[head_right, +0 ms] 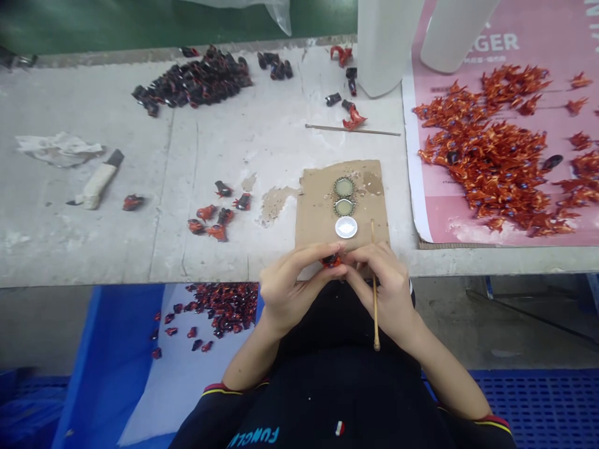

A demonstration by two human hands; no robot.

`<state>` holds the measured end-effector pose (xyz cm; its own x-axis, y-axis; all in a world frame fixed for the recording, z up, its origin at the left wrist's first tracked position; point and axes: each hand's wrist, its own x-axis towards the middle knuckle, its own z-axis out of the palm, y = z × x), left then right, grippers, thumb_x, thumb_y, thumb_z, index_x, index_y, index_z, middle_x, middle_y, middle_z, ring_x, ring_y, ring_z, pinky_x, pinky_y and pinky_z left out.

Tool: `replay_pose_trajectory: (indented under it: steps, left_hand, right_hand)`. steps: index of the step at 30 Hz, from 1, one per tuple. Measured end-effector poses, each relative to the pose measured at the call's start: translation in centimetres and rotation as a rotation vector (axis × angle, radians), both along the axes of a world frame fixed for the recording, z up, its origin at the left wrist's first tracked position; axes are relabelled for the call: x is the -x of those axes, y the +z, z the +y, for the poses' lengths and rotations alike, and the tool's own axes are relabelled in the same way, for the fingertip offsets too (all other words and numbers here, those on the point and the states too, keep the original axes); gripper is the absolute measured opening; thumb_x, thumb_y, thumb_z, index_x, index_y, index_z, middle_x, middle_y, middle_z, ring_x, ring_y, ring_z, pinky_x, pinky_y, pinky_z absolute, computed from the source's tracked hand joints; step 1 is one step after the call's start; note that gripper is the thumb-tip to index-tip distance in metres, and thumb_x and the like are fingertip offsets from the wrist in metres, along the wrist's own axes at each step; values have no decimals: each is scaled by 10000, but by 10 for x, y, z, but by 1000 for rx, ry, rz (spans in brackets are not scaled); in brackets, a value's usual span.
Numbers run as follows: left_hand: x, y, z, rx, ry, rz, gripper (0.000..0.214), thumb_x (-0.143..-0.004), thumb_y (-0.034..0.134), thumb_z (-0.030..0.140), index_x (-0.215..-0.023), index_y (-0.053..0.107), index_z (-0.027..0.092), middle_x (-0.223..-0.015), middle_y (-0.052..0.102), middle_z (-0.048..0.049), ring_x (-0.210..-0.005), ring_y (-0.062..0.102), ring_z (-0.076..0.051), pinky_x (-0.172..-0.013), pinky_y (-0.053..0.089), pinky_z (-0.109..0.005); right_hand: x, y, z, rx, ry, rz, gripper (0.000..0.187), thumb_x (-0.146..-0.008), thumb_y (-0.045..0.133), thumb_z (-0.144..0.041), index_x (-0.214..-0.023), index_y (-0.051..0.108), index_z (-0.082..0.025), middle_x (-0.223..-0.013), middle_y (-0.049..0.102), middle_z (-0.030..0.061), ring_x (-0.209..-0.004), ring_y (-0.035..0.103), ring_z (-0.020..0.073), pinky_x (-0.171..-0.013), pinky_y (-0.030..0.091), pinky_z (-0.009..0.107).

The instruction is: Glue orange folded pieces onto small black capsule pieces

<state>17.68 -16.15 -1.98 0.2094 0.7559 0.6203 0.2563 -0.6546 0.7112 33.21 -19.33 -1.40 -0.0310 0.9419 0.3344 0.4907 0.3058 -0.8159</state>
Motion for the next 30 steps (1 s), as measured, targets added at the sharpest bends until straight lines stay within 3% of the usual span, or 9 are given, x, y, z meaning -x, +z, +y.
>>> replay_pose_trajectory:
  steps: [5,12,21,27,30]
  left_hand:
    - [3,1,0,-24,-29,38,204,-879,730,137,-1073,673,107,-994,801,-85,-923,785,-136,-887,641,-185]
    - [5,4,-1,234,-164,-234,237,-790,806,69,-976,710,180,-956,811,-24,-927,798,-156,-866,662,-203]
    - [1,-2,0,355,-195,-412,243,-774,826,75,-966,747,200,-961,822,-20,-897,805,-173,-831,681,-237]
    - [4,0,4,449,-307,-491,188,-789,832,134,-932,756,229,-1037,816,-16,-1181,724,-202,-1067,602,-364]
    - [6,1,6,452,-313,-517,200,-752,867,168,-906,766,246,-1062,802,-11,-1199,713,-192,-1063,601,-345]
  right_hand:
    - [1,0,1,-59,0,-57,132,-898,689,-145,-863,596,-230,-750,691,-33,-645,567,117,-575,421,258]
    - [2,3,-1,-25,3,-63,121,-896,699,-183,-840,610,-242,-698,665,-30,-613,554,134,-555,414,278]
    - [3,3,-1,-23,-4,-40,131,-891,705,-180,-843,599,-241,-707,662,-30,-629,560,133,-566,424,272]
    - [2,6,3,-68,65,-47,140,-950,616,-224,-1089,624,-247,-915,743,25,-762,655,167,-632,497,307]
    - [2,8,6,-97,134,-47,145,-981,561,-225,-1103,632,-260,-961,753,39,-833,686,188,-690,533,338]
